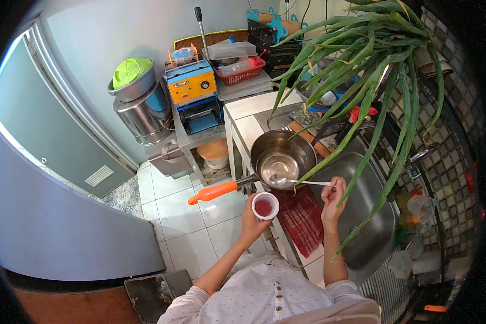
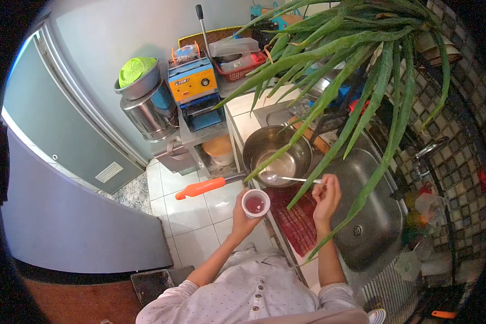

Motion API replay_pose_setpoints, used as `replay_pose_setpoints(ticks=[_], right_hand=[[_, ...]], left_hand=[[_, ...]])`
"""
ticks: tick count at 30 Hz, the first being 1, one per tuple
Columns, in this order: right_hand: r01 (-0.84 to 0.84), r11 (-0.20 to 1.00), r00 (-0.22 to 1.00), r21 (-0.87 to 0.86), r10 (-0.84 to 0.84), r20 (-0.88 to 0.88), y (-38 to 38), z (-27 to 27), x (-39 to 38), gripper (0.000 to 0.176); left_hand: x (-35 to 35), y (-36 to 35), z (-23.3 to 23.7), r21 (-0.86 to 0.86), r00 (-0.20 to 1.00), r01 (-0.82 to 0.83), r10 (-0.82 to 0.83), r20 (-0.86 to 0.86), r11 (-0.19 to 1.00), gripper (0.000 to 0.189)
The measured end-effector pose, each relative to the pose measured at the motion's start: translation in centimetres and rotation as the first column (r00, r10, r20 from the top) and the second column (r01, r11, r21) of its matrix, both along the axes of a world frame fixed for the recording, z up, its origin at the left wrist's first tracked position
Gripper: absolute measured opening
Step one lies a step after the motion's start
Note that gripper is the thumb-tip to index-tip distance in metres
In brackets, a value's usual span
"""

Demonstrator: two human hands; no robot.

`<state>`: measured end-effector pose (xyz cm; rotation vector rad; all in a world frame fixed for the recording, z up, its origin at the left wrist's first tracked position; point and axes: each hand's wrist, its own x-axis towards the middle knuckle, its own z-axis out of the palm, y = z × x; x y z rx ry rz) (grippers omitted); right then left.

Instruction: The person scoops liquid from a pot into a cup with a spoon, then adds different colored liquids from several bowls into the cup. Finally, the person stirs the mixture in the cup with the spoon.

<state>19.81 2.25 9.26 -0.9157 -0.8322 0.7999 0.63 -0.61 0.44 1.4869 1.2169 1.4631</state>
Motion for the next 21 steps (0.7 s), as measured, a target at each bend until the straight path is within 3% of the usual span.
replay_pose_setpoints(ticks=[3, 9, 11, 12, 15, 17, 21], right_hand=[[-0.115, 0.989, 0.983, -0.094, 0.127, 0.135, 1.2, -1.8, 0.6, 0.028], [-0.164, 0.969, 0.94, -0.187, 0.211, 0.269, 2.7, -4.9, 0.3, 0.026], [-0.21, 0.97, 0.97, -0.122, 0.223, 0.099, 3.2, -5.8, 0.3, 0.023], [-0.211, 0.97, 0.97, -0.12, 0.223, 0.099, 3.2, -6.0, 0.7, 0.023], [-0.241, 0.949, 0.97, -0.204, 0.241, -0.028, 3.0, -5.2, 1.0, 0.02], [-0.129, 0.951, 0.984, -0.282, 0.087, -0.158, 3.1, -4.7, 0.7, 0.02], [-0.147, 0.963, 0.967, -0.225, 0.092, -0.238, 2.3, -3.4, 1.4, 0.02]], left_hand=[[-0.2, -0.1, 0.3, 0.004, 0.999, -0.013, 0.013, -0.044, 1.0, 0.071], [-1.0, 0.0, 0.4, 0.008, 0.999, -0.032, 0.032, -0.033, 0.999, 0.07], [-1.1, 0.0, 0.5, 0.018, 0.999, -0.034, 0.034, -0.032, 0.999, 0.069], [-1.1, 0.0, 0.6, 0.029, 0.999, -0.032, 0.033, -0.029, 0.999, 0.068], [-1.0, 0.3, 0.6, 0.033, 1.0, -0.022, 0.022, -0.021, 0.999, 0.066], [-0.7, 0.5, 0.8, 0.025, 1.0, -0.012, 0.013, -0.009, 1.0, 0.065], [-0.4, 1.0, 0.7, 0.029, 1.0, 0.011, -0.011, 0.007, 1.0, 0.063]])
